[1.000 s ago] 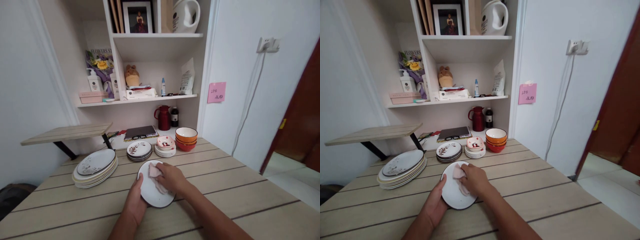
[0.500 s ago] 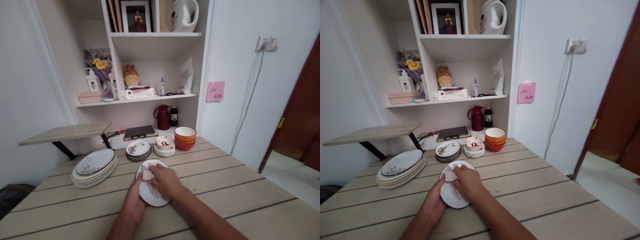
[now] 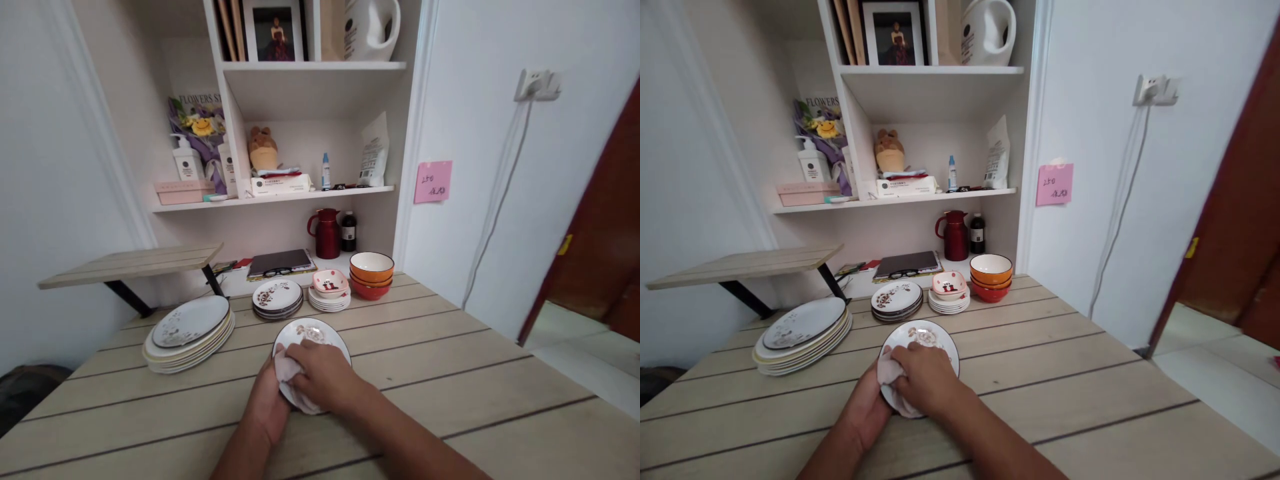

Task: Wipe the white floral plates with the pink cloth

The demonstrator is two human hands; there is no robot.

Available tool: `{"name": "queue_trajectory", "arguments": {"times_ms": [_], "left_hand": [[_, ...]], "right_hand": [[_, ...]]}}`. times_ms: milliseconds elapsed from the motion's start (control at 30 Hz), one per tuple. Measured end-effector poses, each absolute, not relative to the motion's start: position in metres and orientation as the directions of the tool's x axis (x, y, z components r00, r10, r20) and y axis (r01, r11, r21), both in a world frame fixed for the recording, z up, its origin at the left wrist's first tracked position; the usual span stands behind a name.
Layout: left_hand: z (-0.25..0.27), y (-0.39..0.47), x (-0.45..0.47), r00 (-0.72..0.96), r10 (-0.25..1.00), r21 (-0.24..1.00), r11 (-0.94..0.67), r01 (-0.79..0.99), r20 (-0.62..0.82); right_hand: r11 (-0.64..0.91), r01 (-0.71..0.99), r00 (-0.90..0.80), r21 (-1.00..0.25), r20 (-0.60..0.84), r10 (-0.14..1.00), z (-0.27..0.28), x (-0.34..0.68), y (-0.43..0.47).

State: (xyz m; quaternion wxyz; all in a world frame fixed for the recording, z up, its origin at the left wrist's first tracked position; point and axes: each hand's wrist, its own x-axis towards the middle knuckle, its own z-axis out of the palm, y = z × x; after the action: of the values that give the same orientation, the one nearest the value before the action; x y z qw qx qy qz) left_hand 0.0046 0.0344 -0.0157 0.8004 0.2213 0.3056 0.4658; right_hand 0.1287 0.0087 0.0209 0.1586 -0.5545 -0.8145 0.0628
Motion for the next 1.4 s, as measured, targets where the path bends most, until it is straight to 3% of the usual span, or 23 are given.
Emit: {"name": "queue_trajectory", "arguments": {"times_ms": [167,300,467,600,800,967,1233,1400], "left_hand": [[-0.018,0.036,0.005,0.327,0.904,0.654,0.425,-0.626,-0.275],[-0.020,0.035,0.004,0.322,0.898,0.678,0.438,-0.590,-0.299],[-0.021,0.035,0.002,0.300,0.905,0.712,0.423,-0.560,-0.302],[-0.018,0.034,0.003,0.322,0.897,0.700,0.438,-0.564,-0.303],[-0.016,0.035,0.005,0.308,0.913,0.665,0.407,-0.626,-0.268],[-0.017,0.033,0.005,0.304,0.907,0.692,0.419,-0.588,-0.291],[-0.016,0.032,0.005,0.284,0.909,0.735,0.415,-0.536,-0.306],[-0.016,0.033,0.006,0.298,0.911,0.707,0.409,-0.577,-0.284]], "right_hand": [[0.227,0.930,-0.169,-0.289,0.214,0.962,0.021,0.133,0.019],[0.124,0.958,-0.101,-0.259,0.100,0.990,0.027,0.158,0.022],[0.320,0.911,-0.318,-0.261,0.051,0.947,0.031,0.168,0.013],[0.437,0.857,-0.423,-0.274,0.113,0.899,0.026,0.148,0.009],[0.326,0.898,-0.268,-0.295,0.220,0.938,0.021,0.135,0.015],[0.159,0.950,-0.123,-0.269,0.145,0.982,0.022,0.153,0.023],[0.368,0.902,-0.357,-0.224,0.092,0.930,0.026,0.156,0.009],[0.373,0.887,-0.333,-0.273,0.181,0.925,0.022,0.138,0.012]]}}
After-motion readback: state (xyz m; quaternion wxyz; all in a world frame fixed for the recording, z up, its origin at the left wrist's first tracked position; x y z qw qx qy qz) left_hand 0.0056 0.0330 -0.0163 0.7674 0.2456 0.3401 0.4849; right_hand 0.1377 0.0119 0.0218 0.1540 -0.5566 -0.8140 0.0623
